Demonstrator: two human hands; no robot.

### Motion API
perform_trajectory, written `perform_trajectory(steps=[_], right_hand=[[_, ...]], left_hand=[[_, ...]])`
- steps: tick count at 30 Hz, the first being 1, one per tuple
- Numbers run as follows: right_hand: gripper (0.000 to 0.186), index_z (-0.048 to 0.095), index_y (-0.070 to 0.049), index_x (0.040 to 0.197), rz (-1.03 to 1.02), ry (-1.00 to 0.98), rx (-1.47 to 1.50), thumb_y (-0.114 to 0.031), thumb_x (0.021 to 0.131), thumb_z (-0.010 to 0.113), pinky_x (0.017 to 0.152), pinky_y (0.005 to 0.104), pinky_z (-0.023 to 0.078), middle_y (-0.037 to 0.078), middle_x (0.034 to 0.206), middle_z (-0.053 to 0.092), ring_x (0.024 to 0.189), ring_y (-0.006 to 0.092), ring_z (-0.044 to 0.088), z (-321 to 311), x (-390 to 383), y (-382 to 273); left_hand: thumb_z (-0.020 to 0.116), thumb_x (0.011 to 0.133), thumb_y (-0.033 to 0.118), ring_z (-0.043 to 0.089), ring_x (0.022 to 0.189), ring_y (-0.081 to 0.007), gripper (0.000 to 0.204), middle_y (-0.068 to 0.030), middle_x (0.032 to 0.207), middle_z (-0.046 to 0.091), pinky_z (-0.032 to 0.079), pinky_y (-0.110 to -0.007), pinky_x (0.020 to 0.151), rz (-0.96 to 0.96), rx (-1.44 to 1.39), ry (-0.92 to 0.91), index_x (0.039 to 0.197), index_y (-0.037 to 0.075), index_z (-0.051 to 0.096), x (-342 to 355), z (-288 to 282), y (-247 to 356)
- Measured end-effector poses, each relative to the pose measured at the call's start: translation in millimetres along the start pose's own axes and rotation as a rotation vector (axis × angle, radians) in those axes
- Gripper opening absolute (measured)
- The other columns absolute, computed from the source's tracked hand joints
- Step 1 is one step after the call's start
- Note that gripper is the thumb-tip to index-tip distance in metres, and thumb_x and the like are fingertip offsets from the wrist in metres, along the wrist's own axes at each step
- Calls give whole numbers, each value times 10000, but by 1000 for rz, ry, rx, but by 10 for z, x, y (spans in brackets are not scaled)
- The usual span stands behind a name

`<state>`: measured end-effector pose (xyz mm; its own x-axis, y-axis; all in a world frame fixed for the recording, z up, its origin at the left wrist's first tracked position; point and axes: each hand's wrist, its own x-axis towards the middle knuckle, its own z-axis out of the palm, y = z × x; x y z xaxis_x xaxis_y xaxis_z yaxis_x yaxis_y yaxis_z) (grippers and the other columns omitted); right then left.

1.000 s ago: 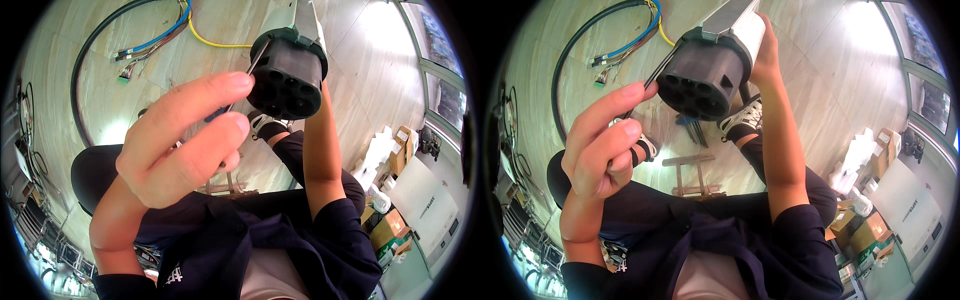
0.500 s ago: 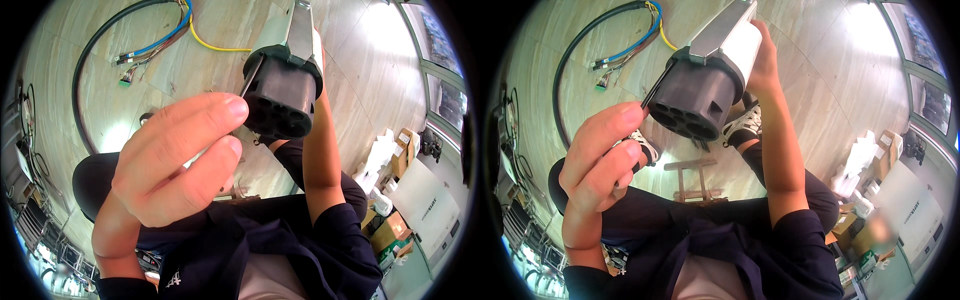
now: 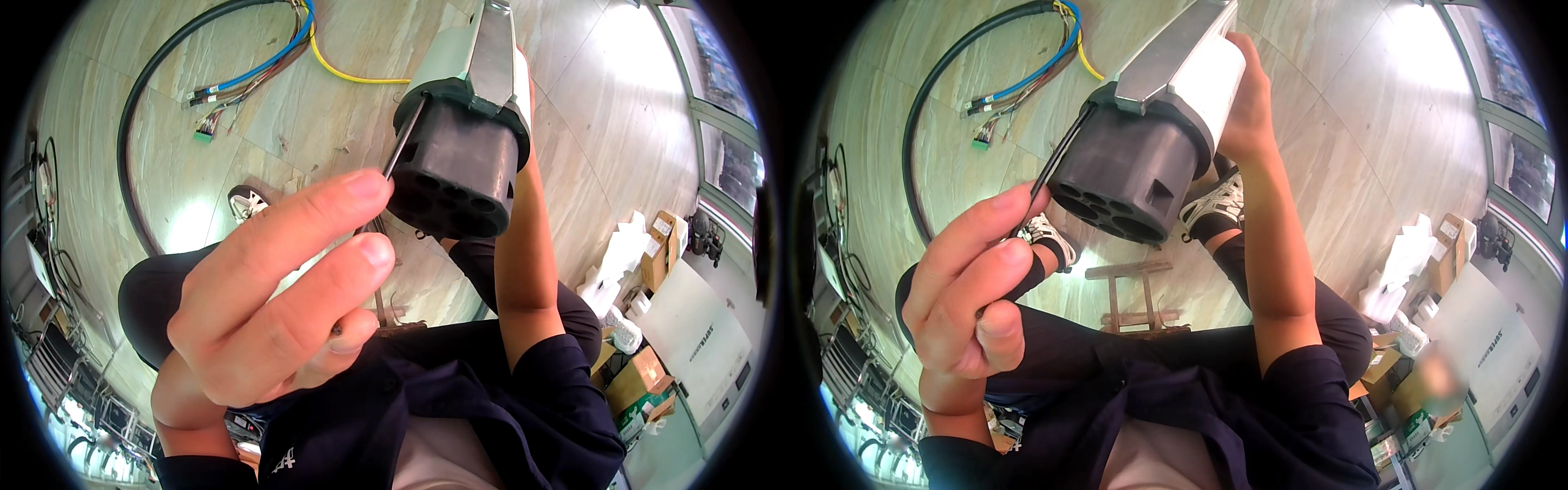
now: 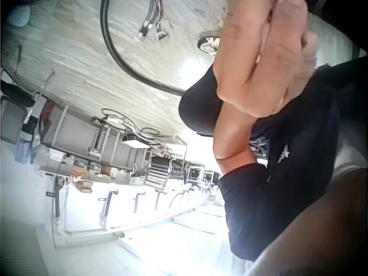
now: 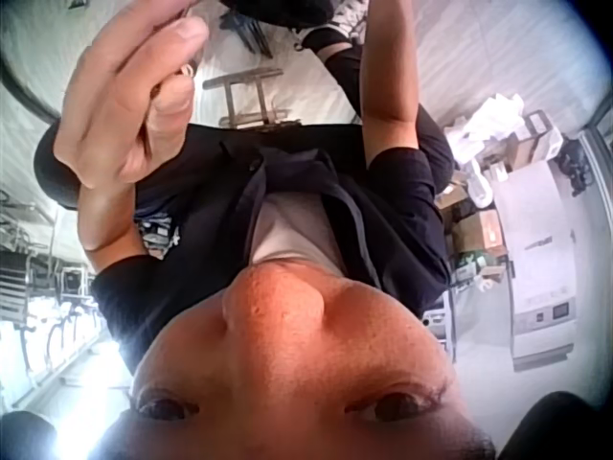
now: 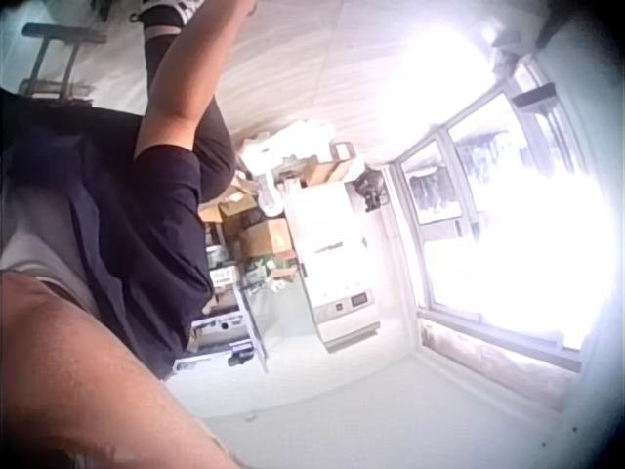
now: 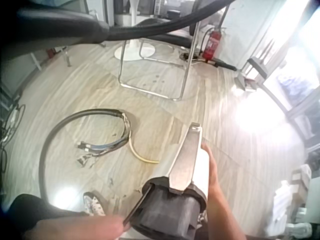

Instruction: The person uses an allen wrench to tighten a screw on the side of a large electric vehicle charging plug while sitting on the floor.

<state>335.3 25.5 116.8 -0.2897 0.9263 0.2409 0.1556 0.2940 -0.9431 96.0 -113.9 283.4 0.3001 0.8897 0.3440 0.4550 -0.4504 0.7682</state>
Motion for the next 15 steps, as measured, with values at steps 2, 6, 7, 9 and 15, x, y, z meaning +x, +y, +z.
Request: perform_trajectory(steps=[2, 6, 7, 9, 15], right_hand=[[610, 513, 3, 1140, 4, -3, 4, -152, 674, 874, 798, 285, 516, 56, 946, 662, 875, 114, 632, 4, -1, -11], [607, 514, 3, 1137, 260, 88, 238, -150, 674, 875, 805, 286, 517, 63, 953, 667, 882, 116, 637, 87, -2, -225], [607, 514, 3, 1137, 310, 110, 280, -149, 674, 875, 807, 286, 517, 66, 957, 668, 886, 117, 638, 93, -6, -255], [608, 513, 3, 1139, 265, 91, 217, -148, 674, 875, 814, 288, 517, 72, 969, 671, 896, 120, 642, 75, -9, -207], [617, 508, 3, 1152, 114, 16, -60, -141, 676, 874, 822, 292, 520, 73, 985, 673, 909, 128, 648, 45, 3, -105]], left_hand=[[466, 1029, 312, 687, 915, -413, 392, -289, 1093, 602, 608, -425, 769, -56, -44, 13, 1092, -56, 584, 28, -11, 47], [478, 1021, 337, 650, 989, -464, 413, -218, 979, 589, 576, -469, 833, -205, -150, 38, 1098, -46, 613, 27, -66, 149], [483, 1018, 345, 640, 1005, -475, 418, -205, 957, 581, 565, -484, 849, -232, -178, 30, 1097, -42, 620, 26, -90, 158], [491, 1013, 359, 628, 1025, -485, 429, -197, 948, 577, 544, -506, 876, -264, -229, 12, 1097, -37, 633, 18, -111, 149], [523, 998, 360, 622, 1053, -475, 429, -221, 1008, 605, 510, -527, 917, -339, -359, -4, 1087, -34, 666, 6, -137, 113]])
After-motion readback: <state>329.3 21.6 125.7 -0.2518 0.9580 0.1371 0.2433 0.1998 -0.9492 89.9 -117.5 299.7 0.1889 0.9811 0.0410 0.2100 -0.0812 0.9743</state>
